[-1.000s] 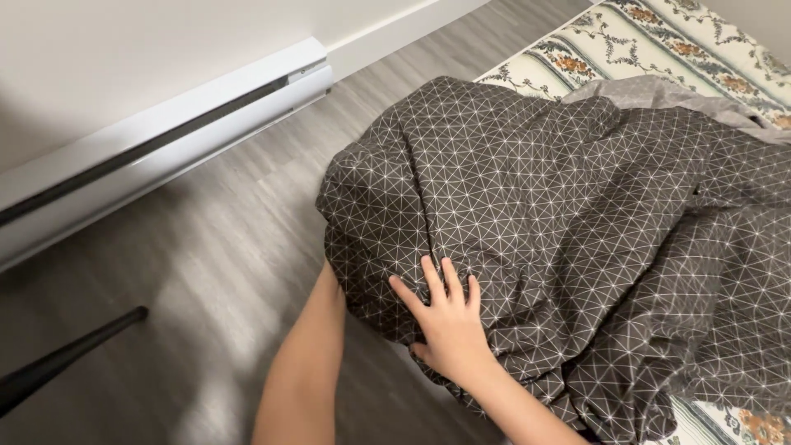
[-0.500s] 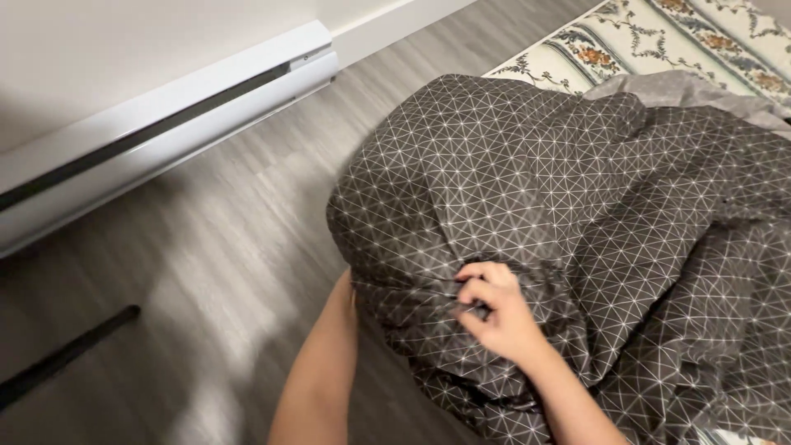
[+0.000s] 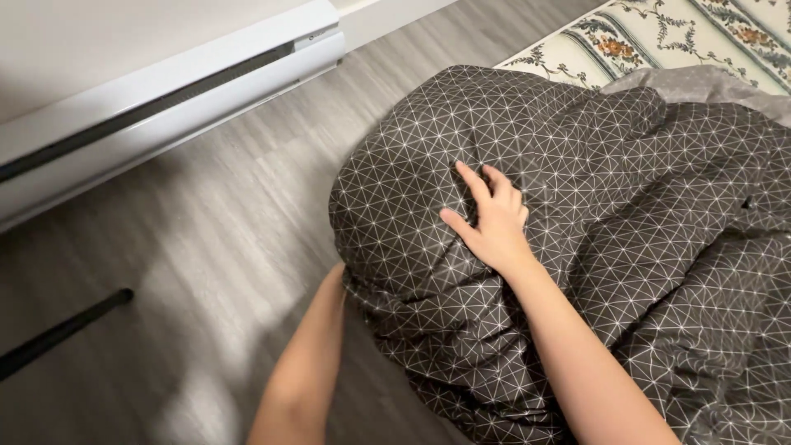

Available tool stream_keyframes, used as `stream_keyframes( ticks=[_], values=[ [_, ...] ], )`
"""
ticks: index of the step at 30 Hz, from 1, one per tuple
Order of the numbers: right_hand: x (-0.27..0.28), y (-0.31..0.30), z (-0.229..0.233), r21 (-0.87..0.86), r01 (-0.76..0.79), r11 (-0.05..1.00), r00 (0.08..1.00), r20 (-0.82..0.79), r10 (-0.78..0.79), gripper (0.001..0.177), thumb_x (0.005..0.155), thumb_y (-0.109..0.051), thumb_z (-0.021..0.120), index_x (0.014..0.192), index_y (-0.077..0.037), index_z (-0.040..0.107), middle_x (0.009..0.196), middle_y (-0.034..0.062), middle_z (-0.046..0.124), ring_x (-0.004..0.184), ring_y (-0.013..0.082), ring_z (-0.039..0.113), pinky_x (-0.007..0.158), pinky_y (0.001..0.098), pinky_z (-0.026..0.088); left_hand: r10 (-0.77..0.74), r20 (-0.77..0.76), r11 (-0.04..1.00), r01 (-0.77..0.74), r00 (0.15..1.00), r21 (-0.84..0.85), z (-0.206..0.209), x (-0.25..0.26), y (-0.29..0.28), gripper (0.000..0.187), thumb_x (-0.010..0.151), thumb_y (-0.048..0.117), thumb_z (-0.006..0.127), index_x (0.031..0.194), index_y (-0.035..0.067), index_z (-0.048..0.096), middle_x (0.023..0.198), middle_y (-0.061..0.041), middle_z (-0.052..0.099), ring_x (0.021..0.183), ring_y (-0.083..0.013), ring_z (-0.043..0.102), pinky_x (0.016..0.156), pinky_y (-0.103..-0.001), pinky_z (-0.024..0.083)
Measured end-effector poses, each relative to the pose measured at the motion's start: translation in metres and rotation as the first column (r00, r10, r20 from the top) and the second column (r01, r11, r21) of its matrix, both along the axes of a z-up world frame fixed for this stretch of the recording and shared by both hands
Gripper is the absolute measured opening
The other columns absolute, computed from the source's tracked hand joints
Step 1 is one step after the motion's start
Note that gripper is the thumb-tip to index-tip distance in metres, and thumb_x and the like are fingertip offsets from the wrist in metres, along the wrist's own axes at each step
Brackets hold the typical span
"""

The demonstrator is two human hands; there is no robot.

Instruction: The person unfolds a dark patterned fitted sheet and stretches it over a mattress on the floor, tucking the elasticized corners under the mattress to secure it.

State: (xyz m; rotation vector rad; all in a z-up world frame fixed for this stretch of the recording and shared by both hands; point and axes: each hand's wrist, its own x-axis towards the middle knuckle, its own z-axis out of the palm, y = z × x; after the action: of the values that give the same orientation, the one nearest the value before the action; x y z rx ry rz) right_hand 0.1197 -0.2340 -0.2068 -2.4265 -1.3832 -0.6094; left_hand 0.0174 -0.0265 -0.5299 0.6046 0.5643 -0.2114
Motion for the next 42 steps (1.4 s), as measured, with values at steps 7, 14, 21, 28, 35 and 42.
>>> stream_keyframes(
  ticks=[7, 14, 21, 28, 35, 42],
  values=[
    [0.035, 0.013, -0.028, -0.119, 0.227, 0.967, 0.903, -0.346, -0.255, 0.020, 0.100, -0.035, 0.068, 0.103, -0.016, 0.073, 0.101, 0.0044, 0.071, 0.103, 0.0269, 0.058, 0.097, 0.0430, 0.040, -0.005, -0.310, 0.462, 0.278, 0.951, 0.842, 0.037, -0.024, 0.015, 0.024, 0.093, 0.014, 0.060, 0.113, 0.007, 0.070, 0.110, -0.021, 0.072, 0.103, -0.0428, 0.068, 0.086, -0.052, 0.055],
    [0.076, -0.021, -0.029, -0.126, 0.324, 0.938, 0.830, -0.437, -0.346, 0.019, 0.093, -0.032, 0.074, 0.100, -0.014, 0.073, 0.091, 0.0044, 0.073, 0.098, 0.0261, 0.061, 0.094, 0.0425, 0.047, 0.344, -0.179, -0.035, 0.203, 0.922, 0.978, 0.077, -0.043, 0.001, 0.024, 0.093, 0.010, 0.059, 0.115, 0.009, 0.069, 0.107, -0.023, 0.072, 0.102, -0.0459, 0.067, 0.085, -0.054, 0.054],
    [0.050, 0.004, -0.010, 0.226, 0.042, 0.973, 0.874, -0.481, 0.073, 0.034, 0.096, -0.032, 0.071, 0.126, -0.016, 0.068, 0.129, 0.0119, 0.064, 0.123, 0.0309, 0.057, 0.108, 0.0442, 0.043, 0.319, 0.316, 0.326, -0.417, 0.893, 0.849, 0.014, -0.039, 0.012, 0.025, 0.086, 0.007, 0.061, 0.109, 0.004, 0.072, 0.097, -0.013, 0.076, 0.091, -0.0354, 0.070, 0.077, -0.039, 0.056],
    [0.025, 0.037, -0.019, -0.169, -0.056, 0.984, 0.887, -0.461, -0.029, 0.051, 0.098, -0.045, 0.062, 0.148, -0.036, 0.055, 0.159, 0.0138, 0.039, 0.146, 0.0397, 0.030, 0.117, 0.0642, 0.020, 0.505, 0.160, 0.861, -0.508, 0.848, -0.024, -0.042, -0.021, 0.029, 0.036, 0.097, 0.048, 0.057, 0.090, 0.014, 0.068, 0.078, -0.006, 0.065, 0.067, -0.0255, 0.056, 0.057, -0.038, 0.043],
    [0.047, 0.079, 0.000, -0.419, 0.121, 0.900, 0.725, -0.581, -0.369, 0.082, 0.081, -0.075, 0.060, 0.155, -0.051, 0.033, 0.169, 0.0124, 0.012, 0.154, 0.0423, 0.005, 0.113, 0.0762, 0.006, 0.318, -0.305, 0.942, -0.264, 0.898, 0.206, 0.104, 0.007, 0.049, 0.074, 0.086, 0.072, 0.046, 0.124, 0.012, 0.068, 0.125, -0.018, 0.066, 0.112, -0.0394, 0.058, 0.092, -0.056, 0.044],
    [0.090, 0.106, -0.011, -0.485, 0.237, 0.842, 0.607, -0.602, -0.518, 0.084, 0.081, -0.085, 0.044, 0.156, -0.056, 0.021, 0.173, 0.0037, 0.000, 0.159, 0.0352, -0.006, 0.114, 0.0794, -0.003, 0.205, -0.282, 0.964, -0.143, 0.937, 0.224, 0.101, 0.030, 0.071, 0.078, 0.086, 0.074, 0.045, 0.125, 0.009, 0.068, 0.122, -0.019, 0.069, 0.108, -0.0372, 0.062, 0.088, -0.052, 0.048]
  ],
)
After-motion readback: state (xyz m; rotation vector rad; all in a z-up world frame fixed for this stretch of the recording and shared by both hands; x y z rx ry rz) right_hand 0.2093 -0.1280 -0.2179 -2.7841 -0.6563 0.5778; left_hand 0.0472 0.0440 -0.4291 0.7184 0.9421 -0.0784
